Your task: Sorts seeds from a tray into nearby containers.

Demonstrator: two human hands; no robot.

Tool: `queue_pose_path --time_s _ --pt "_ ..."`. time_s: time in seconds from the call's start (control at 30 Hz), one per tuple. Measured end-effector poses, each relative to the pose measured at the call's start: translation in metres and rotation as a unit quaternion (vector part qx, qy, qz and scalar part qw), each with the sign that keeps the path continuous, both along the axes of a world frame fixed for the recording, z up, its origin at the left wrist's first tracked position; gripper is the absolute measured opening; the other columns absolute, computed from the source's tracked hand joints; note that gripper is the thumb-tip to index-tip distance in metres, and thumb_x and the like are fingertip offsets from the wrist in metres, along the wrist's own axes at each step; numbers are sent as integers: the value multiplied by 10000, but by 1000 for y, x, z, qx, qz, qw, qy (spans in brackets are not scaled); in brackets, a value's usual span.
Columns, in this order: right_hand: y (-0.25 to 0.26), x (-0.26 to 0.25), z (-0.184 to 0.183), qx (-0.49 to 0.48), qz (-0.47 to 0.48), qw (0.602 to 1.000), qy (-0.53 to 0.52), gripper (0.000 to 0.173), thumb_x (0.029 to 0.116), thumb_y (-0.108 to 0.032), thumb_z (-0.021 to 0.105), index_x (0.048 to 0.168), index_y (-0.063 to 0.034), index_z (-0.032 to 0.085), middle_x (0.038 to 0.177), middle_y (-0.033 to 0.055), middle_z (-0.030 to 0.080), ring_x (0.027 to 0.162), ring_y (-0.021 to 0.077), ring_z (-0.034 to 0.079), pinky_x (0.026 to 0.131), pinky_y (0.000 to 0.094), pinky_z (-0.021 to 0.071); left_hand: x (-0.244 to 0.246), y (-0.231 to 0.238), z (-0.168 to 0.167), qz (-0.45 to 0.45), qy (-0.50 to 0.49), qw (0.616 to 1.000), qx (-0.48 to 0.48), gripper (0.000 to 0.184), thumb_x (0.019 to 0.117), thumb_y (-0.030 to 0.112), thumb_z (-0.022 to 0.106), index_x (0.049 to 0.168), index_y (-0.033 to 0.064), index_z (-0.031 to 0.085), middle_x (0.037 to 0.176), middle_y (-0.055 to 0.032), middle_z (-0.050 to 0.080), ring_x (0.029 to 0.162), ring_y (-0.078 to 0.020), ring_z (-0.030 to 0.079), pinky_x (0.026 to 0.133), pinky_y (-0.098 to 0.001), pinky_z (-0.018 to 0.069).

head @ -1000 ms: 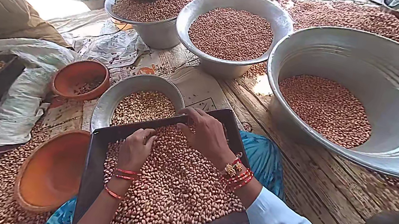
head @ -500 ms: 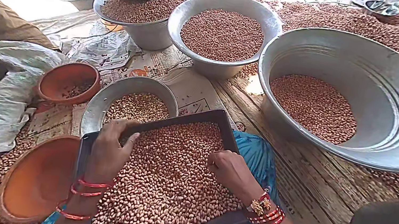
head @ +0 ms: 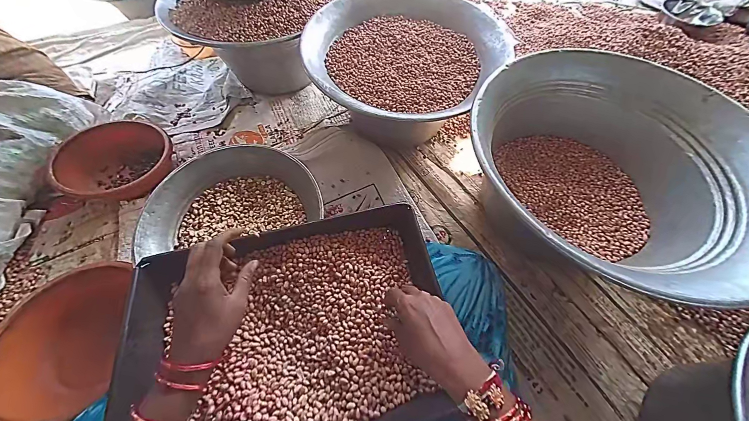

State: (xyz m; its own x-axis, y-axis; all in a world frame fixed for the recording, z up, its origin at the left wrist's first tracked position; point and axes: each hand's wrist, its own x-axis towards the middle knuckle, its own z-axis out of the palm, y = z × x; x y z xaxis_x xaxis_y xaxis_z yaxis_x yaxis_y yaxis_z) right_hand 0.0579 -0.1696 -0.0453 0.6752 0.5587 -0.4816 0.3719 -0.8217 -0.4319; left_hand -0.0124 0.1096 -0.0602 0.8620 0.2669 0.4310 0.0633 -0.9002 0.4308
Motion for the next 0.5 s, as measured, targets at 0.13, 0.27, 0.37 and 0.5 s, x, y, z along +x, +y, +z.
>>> queue_pose_path --time_s 0.13,0.27,0.37,0.5 --pt "4 -7 9 -100 -40 993 45 456 1043 -183 571 1419 53 467 1258 282 625 1163 435 644 932 555 519 -2 33 9 14 120 992 45 348 927 116 707 1248 -13 663 1086 -266 675 947 -445 679 813 -611 539" --pt "2 -18 -2 -146 -5 984 105 545 987 -187 663 1420 68 453 1203 290 649 1141 456 654 907 582 531 1 3 -10 26 293 948 121 456 894 131 783 1299 -31 651 1270 -314 619 1191 -533 596 880 -650 530" --pt "3 -30 -9 -121 41 983 129 623 958 -261 722 1425 51 451 1181 298 649 1144 469 641 917 607 510 -7 -47 -29 -17 315 939 137 554 877 38 743 1390 -67 563 1315 -317 590 1195 -514 604 856 -579 567" --pt "10 -38 -15 -65 39 987 144 685 956 -282 718 1449 67 396 1169 294 655 1149 457 639 964 597 488 -24 -95 -29 -87 392 914 53 683 869 -40 661 1516 -30 444 1386 -290 556 1201 -459 622 936 -532 557"
